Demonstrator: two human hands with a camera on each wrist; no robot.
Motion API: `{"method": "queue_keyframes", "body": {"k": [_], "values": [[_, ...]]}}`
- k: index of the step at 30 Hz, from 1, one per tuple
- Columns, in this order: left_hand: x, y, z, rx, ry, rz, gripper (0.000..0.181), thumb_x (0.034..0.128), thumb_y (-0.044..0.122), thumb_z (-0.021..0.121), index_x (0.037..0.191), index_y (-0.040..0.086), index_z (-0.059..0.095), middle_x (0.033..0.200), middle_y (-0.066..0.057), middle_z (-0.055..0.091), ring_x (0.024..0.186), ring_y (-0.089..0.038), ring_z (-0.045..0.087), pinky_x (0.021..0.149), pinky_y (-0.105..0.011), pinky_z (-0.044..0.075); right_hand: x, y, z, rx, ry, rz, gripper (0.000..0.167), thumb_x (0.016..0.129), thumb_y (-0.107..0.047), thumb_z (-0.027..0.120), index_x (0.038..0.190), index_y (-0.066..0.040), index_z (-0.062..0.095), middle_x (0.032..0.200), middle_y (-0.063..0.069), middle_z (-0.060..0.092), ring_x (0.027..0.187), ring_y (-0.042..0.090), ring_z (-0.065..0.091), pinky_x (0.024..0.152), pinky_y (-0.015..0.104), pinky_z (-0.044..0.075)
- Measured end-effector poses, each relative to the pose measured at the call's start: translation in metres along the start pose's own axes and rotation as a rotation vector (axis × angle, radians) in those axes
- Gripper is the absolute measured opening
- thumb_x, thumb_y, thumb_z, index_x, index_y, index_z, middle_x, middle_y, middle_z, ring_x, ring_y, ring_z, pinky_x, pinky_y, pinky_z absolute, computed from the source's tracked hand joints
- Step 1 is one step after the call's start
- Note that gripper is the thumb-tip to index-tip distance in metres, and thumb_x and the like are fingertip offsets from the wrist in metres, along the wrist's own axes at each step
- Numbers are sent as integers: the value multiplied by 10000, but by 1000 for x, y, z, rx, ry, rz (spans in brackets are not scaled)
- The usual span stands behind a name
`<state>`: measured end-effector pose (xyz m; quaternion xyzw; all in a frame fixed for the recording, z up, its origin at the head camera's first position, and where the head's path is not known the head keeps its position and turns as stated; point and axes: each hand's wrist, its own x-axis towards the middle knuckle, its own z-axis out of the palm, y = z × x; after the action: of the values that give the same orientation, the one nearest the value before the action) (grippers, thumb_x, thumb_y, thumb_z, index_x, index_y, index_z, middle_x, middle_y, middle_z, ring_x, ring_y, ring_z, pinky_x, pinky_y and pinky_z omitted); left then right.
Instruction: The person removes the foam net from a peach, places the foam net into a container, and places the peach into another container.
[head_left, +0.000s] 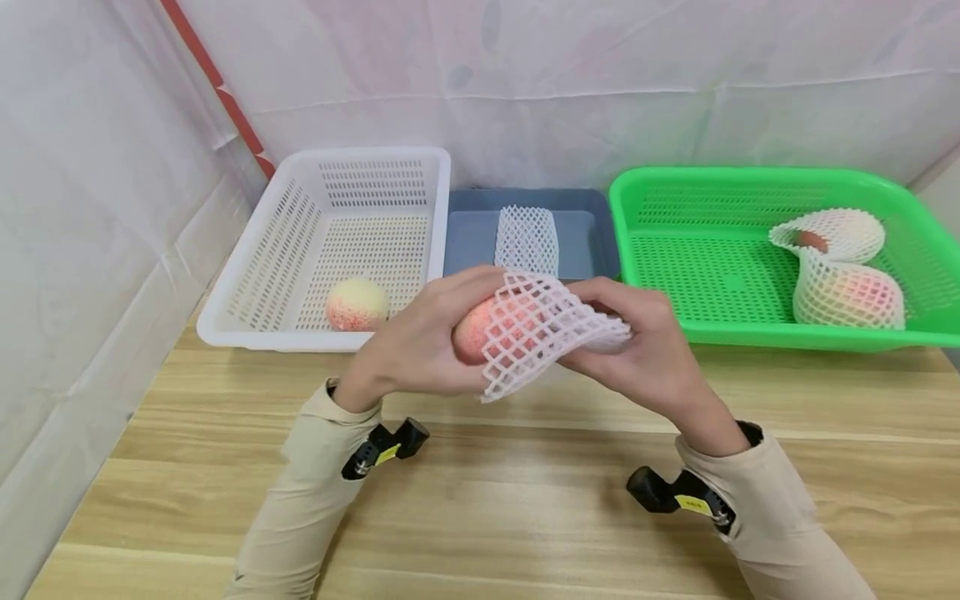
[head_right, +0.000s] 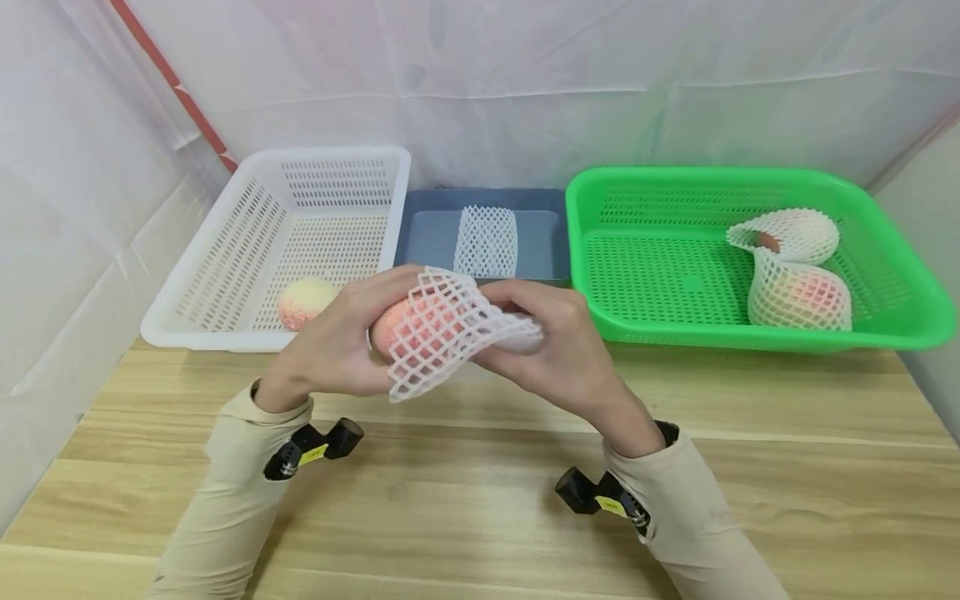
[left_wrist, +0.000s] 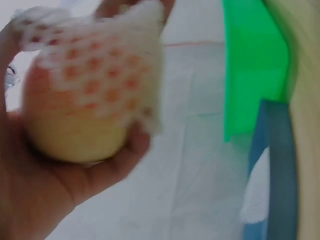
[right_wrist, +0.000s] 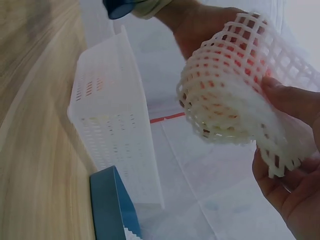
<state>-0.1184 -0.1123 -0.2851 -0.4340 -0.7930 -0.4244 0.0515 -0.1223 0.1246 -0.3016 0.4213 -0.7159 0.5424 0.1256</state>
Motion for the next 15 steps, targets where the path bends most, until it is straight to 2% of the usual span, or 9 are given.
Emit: {"method": "queue_keyframes", "body": {"k": [5,11,15], "values": [[4,-4,11,26,78,22,429,671,136,736,1062,-6,632,951,-70,606,813,-125,515,657,-238,473,-1,-2,-3,-11,-22,44,457,594,161,802,1016,38,678,971,46,705,839,119,645,706,203,501],[4,-3,14,37,147,93,384,685,115,733,1030,-28,642,893,-81,621,752,-126,531,615,-230,480,0,-6,-3,8,-16,43,483,580,174,799,1032,65,669,970,53,703,840,123,646,713,209,511],[4,-2,15,53,185,103,322,688,108,717,971,-27,643,835,-75,608,693,-119,511,570,-220,462,0,-7,-2,-1,-11,41,493,584,169,798,1049,71,668,976,65,704,851,128,650,711,210,515]]}}
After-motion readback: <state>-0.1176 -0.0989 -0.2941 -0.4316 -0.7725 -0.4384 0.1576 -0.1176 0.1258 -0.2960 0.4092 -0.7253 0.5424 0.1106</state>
